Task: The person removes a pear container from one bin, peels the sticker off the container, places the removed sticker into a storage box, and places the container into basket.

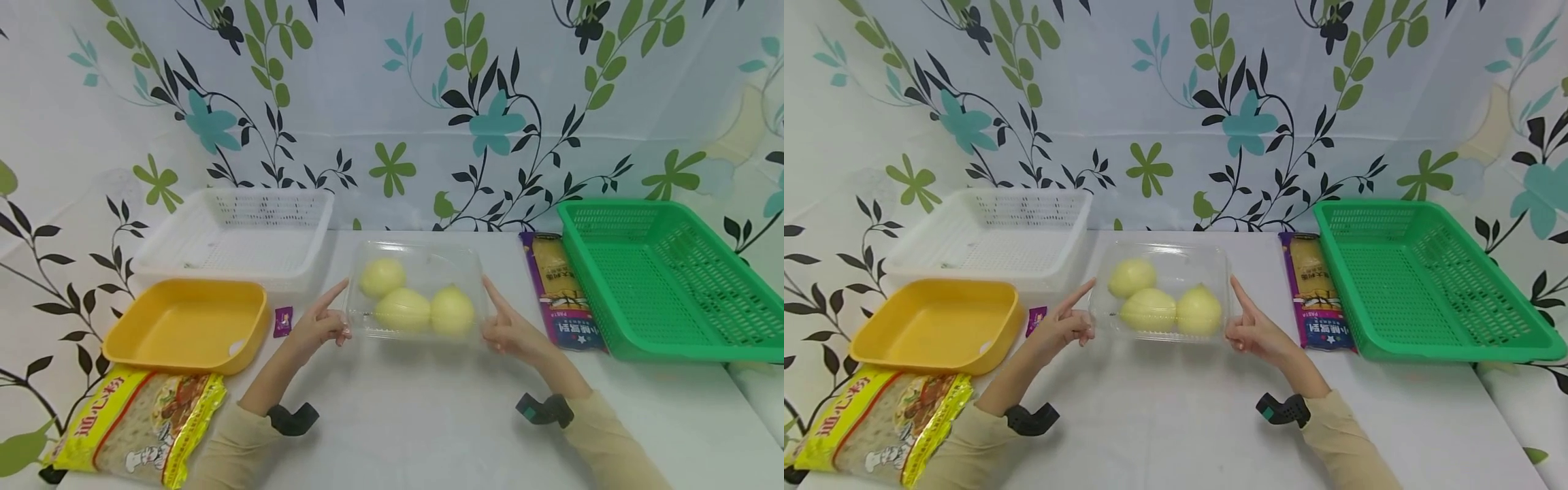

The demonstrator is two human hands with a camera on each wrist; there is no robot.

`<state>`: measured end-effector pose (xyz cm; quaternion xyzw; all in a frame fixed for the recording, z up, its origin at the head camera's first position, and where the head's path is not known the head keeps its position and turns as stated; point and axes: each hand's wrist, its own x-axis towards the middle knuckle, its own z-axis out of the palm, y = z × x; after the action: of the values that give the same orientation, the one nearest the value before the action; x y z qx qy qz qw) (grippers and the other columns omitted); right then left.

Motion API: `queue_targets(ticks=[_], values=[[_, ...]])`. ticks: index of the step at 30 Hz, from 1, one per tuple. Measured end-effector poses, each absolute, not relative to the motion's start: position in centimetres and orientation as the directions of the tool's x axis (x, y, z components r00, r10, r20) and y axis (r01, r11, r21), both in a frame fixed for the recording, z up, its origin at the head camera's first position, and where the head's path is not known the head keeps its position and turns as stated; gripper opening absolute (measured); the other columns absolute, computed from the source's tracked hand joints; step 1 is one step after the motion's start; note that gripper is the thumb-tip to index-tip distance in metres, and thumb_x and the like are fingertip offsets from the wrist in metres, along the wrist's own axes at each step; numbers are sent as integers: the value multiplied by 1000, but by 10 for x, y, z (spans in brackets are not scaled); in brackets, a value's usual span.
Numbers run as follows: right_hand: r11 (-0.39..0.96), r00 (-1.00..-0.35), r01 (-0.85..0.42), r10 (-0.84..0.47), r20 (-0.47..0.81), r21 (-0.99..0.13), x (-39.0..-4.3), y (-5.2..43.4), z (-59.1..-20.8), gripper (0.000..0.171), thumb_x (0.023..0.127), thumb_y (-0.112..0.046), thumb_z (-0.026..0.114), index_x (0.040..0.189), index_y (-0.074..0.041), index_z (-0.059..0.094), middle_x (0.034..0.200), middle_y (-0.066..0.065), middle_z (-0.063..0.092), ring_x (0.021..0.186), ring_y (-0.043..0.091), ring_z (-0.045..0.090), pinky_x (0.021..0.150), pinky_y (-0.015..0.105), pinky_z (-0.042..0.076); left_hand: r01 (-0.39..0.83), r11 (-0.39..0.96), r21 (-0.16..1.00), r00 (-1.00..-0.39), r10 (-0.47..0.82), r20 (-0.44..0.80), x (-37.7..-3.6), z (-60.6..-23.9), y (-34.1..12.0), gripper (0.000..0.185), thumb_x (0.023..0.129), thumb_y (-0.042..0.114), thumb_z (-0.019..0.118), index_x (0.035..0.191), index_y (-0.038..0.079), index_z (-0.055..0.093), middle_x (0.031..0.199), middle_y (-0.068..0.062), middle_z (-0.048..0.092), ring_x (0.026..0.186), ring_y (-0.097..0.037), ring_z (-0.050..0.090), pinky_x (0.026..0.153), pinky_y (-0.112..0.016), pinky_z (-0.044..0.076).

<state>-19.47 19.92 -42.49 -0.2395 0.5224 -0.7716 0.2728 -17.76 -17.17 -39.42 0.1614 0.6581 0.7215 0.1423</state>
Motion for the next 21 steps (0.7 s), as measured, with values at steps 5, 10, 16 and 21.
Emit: queue_targets(ticks=[5,10,16,21], values=[[-353,-721,163,-680,133,-921,-201,189,-411,82,88,8,37,142,-32,-12,63,-1,48,49,9,42,48,20,38,15,-155,988,-906,415,79,-181,-381,-179,68,85,-8,40,143,4,9,63,-3,55,54,-13,49,55,-21,45],[-383,-714,145,-679,172,-912,-209,174,-400,83,88,7,38,142,-30,-13,63,-1,46,48,9,41,48,18,38,71,-244,967,-885,431,174,-185,-373,-189,64,86,-11,33,141,-2,3,61,-1,53,54,-12,47,53,-19,42],[-424,-723,165,-666,184,-890,-220,154,-388,83,87,10,36,142,-32,-10,62,-1,48,49,9,41,48,18,37,91,-288,953,-888,410,209,-192,-363,-204,61,87,-9,28,141,-2,2,64,-1,53,54,-11,45,51,-18,40],[-389,-746,154,-649,151,-908,-227,137,-377,84,86,10,37,142,-32,-7,62,1,48,49,10,41,48,19,36,46,-346,937,-938,307,159,-194,-354,-212,61,86,-8,25,142,1,5,60,-1,51,49,-11,42,48,-18,38]])
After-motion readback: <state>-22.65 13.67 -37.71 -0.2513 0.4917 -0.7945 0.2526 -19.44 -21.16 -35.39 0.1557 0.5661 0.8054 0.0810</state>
